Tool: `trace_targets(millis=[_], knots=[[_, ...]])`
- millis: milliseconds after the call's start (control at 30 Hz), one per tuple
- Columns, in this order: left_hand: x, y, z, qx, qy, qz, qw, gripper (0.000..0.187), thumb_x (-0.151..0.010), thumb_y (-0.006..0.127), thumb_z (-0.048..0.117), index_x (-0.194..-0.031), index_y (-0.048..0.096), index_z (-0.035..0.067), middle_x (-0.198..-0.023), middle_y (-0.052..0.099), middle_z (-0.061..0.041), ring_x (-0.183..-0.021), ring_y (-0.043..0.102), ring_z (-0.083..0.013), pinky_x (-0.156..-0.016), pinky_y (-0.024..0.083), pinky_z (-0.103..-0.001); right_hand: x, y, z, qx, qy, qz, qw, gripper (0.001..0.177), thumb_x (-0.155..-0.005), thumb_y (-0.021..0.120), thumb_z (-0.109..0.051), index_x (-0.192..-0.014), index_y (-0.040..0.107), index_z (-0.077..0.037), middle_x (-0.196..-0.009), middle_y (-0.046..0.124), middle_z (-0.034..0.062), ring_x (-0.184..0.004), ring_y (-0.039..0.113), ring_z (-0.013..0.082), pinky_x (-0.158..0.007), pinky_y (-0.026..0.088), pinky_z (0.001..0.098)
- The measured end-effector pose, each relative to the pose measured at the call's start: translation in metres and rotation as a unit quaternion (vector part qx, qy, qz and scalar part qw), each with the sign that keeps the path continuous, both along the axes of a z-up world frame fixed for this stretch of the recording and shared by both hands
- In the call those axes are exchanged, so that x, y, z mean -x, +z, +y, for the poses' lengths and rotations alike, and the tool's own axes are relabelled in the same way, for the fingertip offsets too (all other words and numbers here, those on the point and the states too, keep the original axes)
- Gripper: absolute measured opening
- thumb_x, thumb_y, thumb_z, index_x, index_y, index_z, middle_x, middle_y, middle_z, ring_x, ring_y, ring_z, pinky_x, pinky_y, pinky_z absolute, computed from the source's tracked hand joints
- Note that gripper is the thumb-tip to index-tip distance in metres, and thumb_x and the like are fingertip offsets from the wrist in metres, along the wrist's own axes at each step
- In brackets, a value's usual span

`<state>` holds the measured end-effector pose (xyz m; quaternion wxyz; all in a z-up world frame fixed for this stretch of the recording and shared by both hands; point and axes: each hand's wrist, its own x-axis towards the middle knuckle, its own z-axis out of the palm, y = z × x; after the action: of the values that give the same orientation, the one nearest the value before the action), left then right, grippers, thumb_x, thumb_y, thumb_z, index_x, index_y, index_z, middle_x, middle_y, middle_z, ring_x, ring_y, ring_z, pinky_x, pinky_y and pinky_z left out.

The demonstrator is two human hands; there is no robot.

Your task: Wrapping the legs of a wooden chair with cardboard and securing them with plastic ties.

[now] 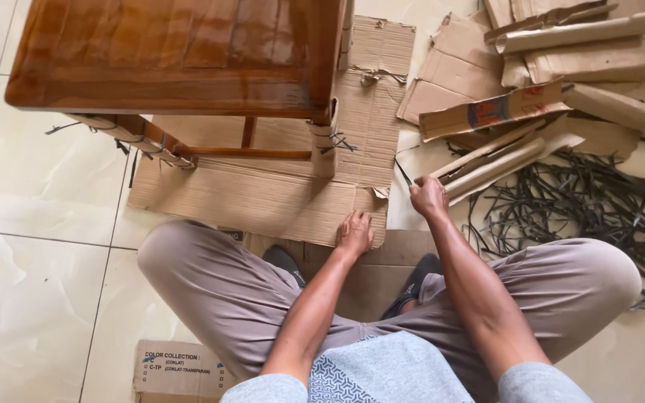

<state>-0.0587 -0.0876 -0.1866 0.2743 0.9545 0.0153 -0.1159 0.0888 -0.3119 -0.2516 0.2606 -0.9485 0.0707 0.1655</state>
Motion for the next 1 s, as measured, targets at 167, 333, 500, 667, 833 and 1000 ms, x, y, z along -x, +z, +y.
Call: trace_targets(millis=[167,333,500,667,833,1000], knots=[[-0.002,-0.017,-0.002,0.024,0.03,0.024,0.999,0.028,-0.091,0.064,0.023,-0.118,0.069,0.015,-0.127,0.064,-0.011,-0.124,0.063,-0.0359,-0.101,0.056,-0.05,0.017,0.001,-0.016,0.024,0.0,0.092,0.995,0.039,-0.089,0.072,-0.04,-0.125,0.073,-0.025,-0.13,0.064,0.0089,-0.127,0.062,0.0353,-0.111,0.047,0.052],[-0.01,-0.025,0.001,0.026,0.064,0.0,0.998,0.017,-0.089,0.067,0.025,-0.103,0.075,0.019,-0.111,0.068,-0.007,-0.112,0.067,-0.034,-0.095,0.058,-0.047,0.027,0.049,-0.023,0.003,-0.011,0.099,0.995,0.037,-0.092,0.068,-0.039,-0.125,0.072,-0.023,-0.132,0.062,0.0105,-0.129,0.059,0.0368,-0.113,0.044,0.0544],[-0.016,0.01,-0.009,0.022,0.097,0.012,0.995,0.015,-0.089,0.066,0.028,-0.101,0.073,0.022,-0.108,0.066,-0.004,-0.112,0.065,-0.0314,-0.095,0.056,-0.045,0.034,0.052,-0.059,0.064,-0.143,0.14,0.978,0.041,-0.096,0.058,-0.043,-0.132,0.068,-0.026,-0.142,0.054,0.0111,-0.132,0.056,0.0427,-0.113,0.04,0.0594],[-0.024,0.014,-0.025,0.038,0.07,0.012,0.997,0.015,-0.089,0.067,0.029,-0.1,0.073,0.022,-0.107,0.065,-0.004,-0.112,0.065,-0.0319,-0.096,0.055,-0.045,0.053,0.099,-0.073,0.078,-0.229,0.158,0.957,0.046,-0.097,0.062,-0.039,-0.138,0.062,-0.018,-0.156,0.038,0.0183,-0.143,0.037,0.0461,-0.116,0.029,0.0612],[-0.026,0.017,-0.036,0.05,0.05,0.022,0.997,0.014,-0.089,0.067,0.028,-0.1,0.073,0.021,-0.107,0.065,-0.004,-0.111,0.065,-0.0325,-0.097,0.055,-0.045,0.061,0.068,-0.097,0.143,-0.293,0.177,0.928,0.047,-0.099,0.063,-0.038,-0.143,0.06,-0.02,-0.17,0.011,0.0205,-0.155,0.008,0.0446,-0.123,0.005,0.0646],[-0.028,0.018,-0.037,0.043,0.05,0.026,0.998,0.015,-0.089,0.066,0.029,-0.1,0.073,0.021,-0.107,0.066,-0.004,-0.111,0.065,-0.0325,-0.096,0.055,-0.044,0.059,0.037,-0.109,0.098,-0.277,0.255,0.921,0.061,-0.096,0.063,-0.037,-0.147,0.055,-0.004,-0.158,0.043,0.0219,-0.147,0.034,0.0421,-0.112,0.029,0.0638]])
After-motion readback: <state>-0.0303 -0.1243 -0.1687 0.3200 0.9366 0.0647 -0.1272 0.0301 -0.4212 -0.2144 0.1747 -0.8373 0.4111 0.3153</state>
